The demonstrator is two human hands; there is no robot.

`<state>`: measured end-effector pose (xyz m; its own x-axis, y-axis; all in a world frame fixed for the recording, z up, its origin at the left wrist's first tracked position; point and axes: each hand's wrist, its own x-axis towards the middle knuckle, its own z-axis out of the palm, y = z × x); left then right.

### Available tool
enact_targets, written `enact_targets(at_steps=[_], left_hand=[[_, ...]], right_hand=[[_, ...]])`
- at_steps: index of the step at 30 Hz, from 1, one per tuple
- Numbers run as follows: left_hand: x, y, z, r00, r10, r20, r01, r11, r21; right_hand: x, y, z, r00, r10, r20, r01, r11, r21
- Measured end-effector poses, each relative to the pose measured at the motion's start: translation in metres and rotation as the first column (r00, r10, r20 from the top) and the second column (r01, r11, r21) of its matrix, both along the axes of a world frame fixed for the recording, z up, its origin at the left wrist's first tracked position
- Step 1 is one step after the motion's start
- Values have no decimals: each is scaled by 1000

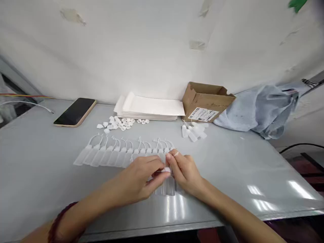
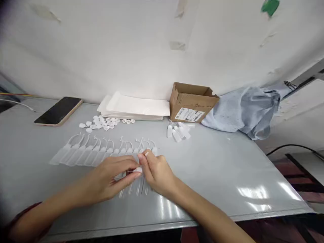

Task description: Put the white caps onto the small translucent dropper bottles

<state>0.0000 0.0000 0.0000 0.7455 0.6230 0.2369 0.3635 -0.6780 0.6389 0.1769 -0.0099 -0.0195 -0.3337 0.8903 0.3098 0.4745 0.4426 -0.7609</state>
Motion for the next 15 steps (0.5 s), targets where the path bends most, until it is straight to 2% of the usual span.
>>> enact_targets(at_steps=[5, 8, 10, 12, 14, 15], left_hand=[[1, 4, -2, 997, 47, 68, -46, 999, -22], [-1, 9, 3, 976, 178, 124, -171, 983, -68], [-5, 17, 7, 942, 319, 108, -311, 947, -86], [-14, 29, 9, 881, 471, 50, -468, 882, -57], [-27, 45, 6, 814, 581, -24, -580, 814, 13], [-34, 53, 3, 784, 619, -57, -616, 785, 63]], right_hand=[[-2, 1, 9, 999, -41, -31, 36, 989, -143], [12, 12, 13, 984, -172, -37, 163, 970, -181], [28, 26, 13, 952, -305, 10, 304, 948, -96], [48, 41, 12, 869, -475, 142, 472, 880, 52], [67, 56, 8, 749, -591, 300, 551, 807, 213], [75, 62, 6, 732, -606, 312, 551, 796, 252]])
